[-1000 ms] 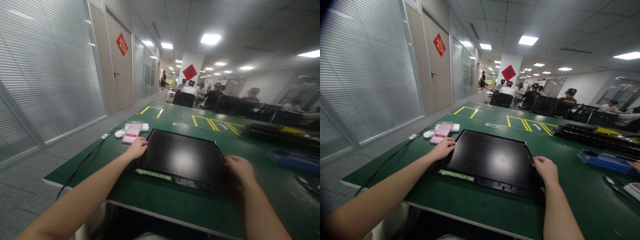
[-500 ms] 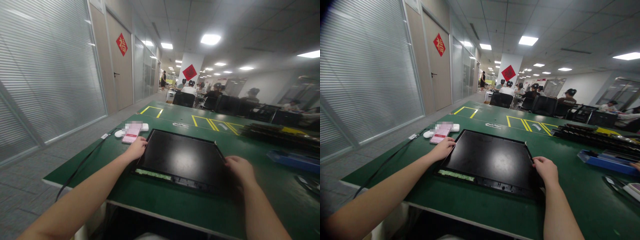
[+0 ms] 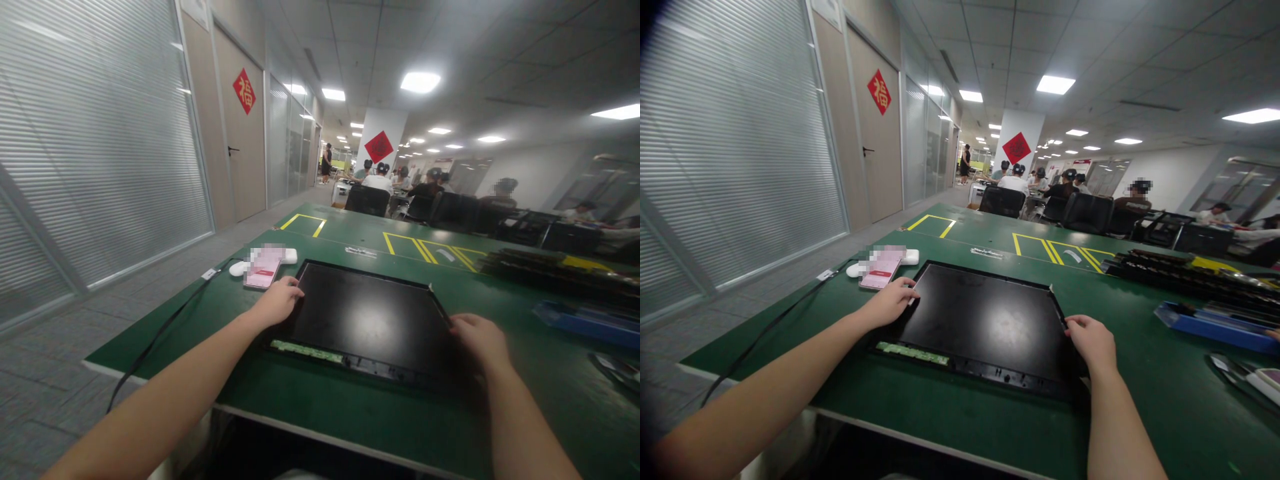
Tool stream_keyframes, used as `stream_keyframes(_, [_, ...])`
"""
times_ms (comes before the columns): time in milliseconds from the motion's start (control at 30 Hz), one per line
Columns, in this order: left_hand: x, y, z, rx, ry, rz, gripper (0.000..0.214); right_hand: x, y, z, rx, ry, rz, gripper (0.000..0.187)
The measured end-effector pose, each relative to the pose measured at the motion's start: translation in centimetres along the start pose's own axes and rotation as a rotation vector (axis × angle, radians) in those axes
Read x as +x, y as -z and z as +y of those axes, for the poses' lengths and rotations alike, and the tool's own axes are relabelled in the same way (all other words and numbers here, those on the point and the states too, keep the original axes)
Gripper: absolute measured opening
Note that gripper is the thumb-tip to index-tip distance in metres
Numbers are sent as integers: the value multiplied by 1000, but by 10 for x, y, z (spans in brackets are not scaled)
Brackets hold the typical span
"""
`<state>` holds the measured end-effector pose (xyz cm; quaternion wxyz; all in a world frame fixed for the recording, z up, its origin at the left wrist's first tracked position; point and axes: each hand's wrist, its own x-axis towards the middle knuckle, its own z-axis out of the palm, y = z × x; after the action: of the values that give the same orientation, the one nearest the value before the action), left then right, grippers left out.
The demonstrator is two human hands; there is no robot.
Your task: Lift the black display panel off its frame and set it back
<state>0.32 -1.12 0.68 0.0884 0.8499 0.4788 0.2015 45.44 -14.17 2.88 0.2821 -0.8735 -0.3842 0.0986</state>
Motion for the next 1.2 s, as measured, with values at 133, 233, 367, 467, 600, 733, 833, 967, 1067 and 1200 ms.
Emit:
stream_keyframes(133, [-7,4,9,46,-40,4,36,1,-1,1,-6,-16,-11,31])
stream_keyframes(233, [-11,10,12,20,-120,-14,48,1,-1,1,-11,-14,-6,31])
stream_keyframes(367, [-15,14,15,-35,-245,-109,54,0,-1,1,-4,-13,-5,31])
stream_keyframes(467, [-13,12,14,-2,-220,-85,43,0,-2,1,4,-14,2,32])
stream_keyframes(600, [-7,12,11,96,-128,-41,36,2,-4,4,27,-17,17,32])
stream_keyframes(733, [-3,14,6,95,-90,-43,43,3,-4,5,31,-2,35,32])
stream_keyframes(833, [-3,14,4,64,-63,-47,52,3,-4,5,27,1,31,31])
stream_keyframes(967, [-1,12,3,-7,-53,-26,51,3,-4,6,7,18,44,29])
stream_keyframes(1067, [2,10,5,9,-59,-17,45,4,-4,7,5,18,39,29])
stream_keyframes(1200, [4,8,8,73,-65,-11,41,5,-5,6,-15,15,24,32])
